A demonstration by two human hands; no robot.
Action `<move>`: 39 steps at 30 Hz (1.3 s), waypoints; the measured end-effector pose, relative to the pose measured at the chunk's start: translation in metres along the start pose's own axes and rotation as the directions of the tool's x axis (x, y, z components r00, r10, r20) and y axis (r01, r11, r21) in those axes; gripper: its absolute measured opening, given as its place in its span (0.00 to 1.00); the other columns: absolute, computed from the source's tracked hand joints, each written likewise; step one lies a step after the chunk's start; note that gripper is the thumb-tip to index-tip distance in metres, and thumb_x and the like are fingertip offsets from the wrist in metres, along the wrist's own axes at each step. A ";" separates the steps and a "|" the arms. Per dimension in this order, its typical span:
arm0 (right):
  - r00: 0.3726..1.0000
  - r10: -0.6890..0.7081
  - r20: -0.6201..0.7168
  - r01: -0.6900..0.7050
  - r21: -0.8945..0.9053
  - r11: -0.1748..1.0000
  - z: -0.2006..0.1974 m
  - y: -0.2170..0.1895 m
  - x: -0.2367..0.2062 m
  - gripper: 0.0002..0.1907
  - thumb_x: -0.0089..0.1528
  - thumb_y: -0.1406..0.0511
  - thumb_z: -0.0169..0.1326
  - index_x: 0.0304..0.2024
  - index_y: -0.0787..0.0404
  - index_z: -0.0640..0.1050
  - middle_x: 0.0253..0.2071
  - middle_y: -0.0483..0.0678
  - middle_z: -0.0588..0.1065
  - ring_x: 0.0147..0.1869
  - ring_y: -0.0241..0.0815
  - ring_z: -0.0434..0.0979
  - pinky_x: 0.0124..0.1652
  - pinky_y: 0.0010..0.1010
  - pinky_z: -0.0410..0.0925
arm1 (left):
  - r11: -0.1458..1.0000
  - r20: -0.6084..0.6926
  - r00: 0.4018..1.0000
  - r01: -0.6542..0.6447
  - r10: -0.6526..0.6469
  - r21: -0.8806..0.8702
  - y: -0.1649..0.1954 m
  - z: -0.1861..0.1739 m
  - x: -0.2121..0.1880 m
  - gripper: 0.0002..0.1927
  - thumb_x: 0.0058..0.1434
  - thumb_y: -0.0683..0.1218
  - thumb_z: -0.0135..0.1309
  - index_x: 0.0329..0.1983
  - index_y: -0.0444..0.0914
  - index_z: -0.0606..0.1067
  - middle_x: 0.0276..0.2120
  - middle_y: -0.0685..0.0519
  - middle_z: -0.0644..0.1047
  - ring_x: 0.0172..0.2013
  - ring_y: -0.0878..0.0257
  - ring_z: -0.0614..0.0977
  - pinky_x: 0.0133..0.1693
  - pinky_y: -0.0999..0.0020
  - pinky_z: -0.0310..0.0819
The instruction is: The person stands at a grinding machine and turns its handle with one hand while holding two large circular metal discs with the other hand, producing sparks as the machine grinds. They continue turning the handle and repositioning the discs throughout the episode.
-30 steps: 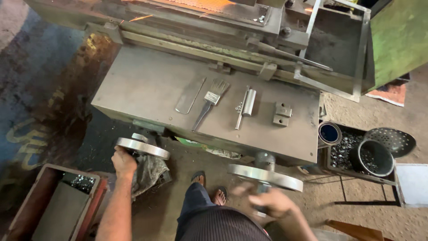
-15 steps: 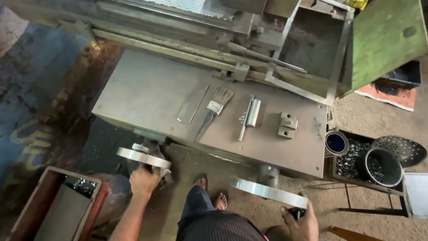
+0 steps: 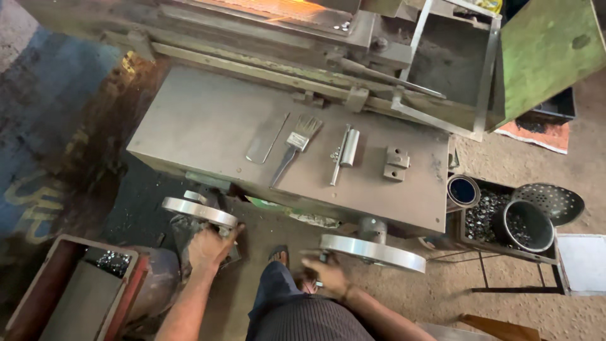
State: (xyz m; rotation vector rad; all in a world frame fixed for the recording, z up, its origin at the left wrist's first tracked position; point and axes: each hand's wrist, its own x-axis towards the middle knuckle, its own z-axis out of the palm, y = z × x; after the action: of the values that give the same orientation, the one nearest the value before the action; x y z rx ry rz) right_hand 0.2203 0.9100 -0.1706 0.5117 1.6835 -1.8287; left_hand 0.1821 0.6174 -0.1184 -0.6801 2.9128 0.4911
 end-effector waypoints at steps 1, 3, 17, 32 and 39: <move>0.989 0.083 0.126 -0.109 0.217 0.970 0.007 -0.001 -0.005 0.22 0.66 0.66 0.61 0.60 0.69 0.78 0.38 0.60 0.75 0.33 0.61 0.67 0.33 0.52 0.60 | 1.000 -0.001 1.000 0.000 0.000 -0.018 -0.001 -0.001 -0.002 0.48 0.47 0.80 0.52 0.44 0.33 0.81 0.37 0.34 0.82 0.41 0.39 0.84 0.43 0.45 0.79; 0.945 -0.170 0.279 0.141 0.121 0.983 -0.010 -0.012 -0.031 0.20 0.60 0.63 0.60 0.53 0.63 0.82 0.42 0.51 0.83 0.48 0.44 0.83 0.53 0.35 0.73 | 1.000 0.040 0.999 0.024 -0.025 0.020 0.000 -0.001 -0.005 0.48 0.48 0.81 0.51 0.43 0.33 0.82 0.38 0.35 0.82 0.42 0.40 0.85 0.45 0.47 0.79; 0.989 0.040 0.144 -0.028 -0.084 0.996 -0.008 -0.006 -0.014 0.08 0.65 0.63 0.58 0.46 0.58 0.81 0.31 0.40 0.74 0.26 0.39 0.77 0.23 0.30 0.70 | 0.998 0.069 0.997 0.015 -0.018 0.053 0.010 -0.005 -0.010 0.47 0.51 0.81 0.49 0.45 0.35 0.82 0.43 0.37 0.83 0.46 0.41 0.84 0.48 0.49 0.79; 0.987 0.066 -0.144 -0.042 0.163 0.986 -0.093 0.021 -0.028 0.14 0.60 0.66 0.63 0.46 0.66 0.80 0.25 0.48 0.73 0.22 0.42 0.70 0.19 0.36 0.63 | 0.998 0.079 0.997 0.025 -0.021 -0.050 0.011 0.014 -0.003 0.43 0.53 0.79 0.50 0.36 0.34 0.83 0.33 0.35 0.82 0.41 0.39 0.85 0.44 0.46 0.79; 0.928 0.035 0.371 -0.132 0.241 0.962 0.000 -0.025 -0.024 0.15 0.67 0.58 0.51 0.47 0.61 0.80 0.19 0.42 0.70 0.17 0.39 0.69 0.17 0.27 0.59 | 0.845 0.087 0.996 0.056 -0.011 -0.532 0.009 0.023 -0.009 0.45 0.64 0.76 0.33 0.34 0.33 0.83 0.23 0.43 0.81 0.31 0.47 0.83 0.37 0.51 0.74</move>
State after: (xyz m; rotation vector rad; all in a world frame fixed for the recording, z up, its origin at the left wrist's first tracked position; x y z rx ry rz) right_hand 0.2223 0.9144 -0.1364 0.3190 1.1640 -1.9527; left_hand 0.1869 0.6363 -0.1358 -0.7410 2.6771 1.3237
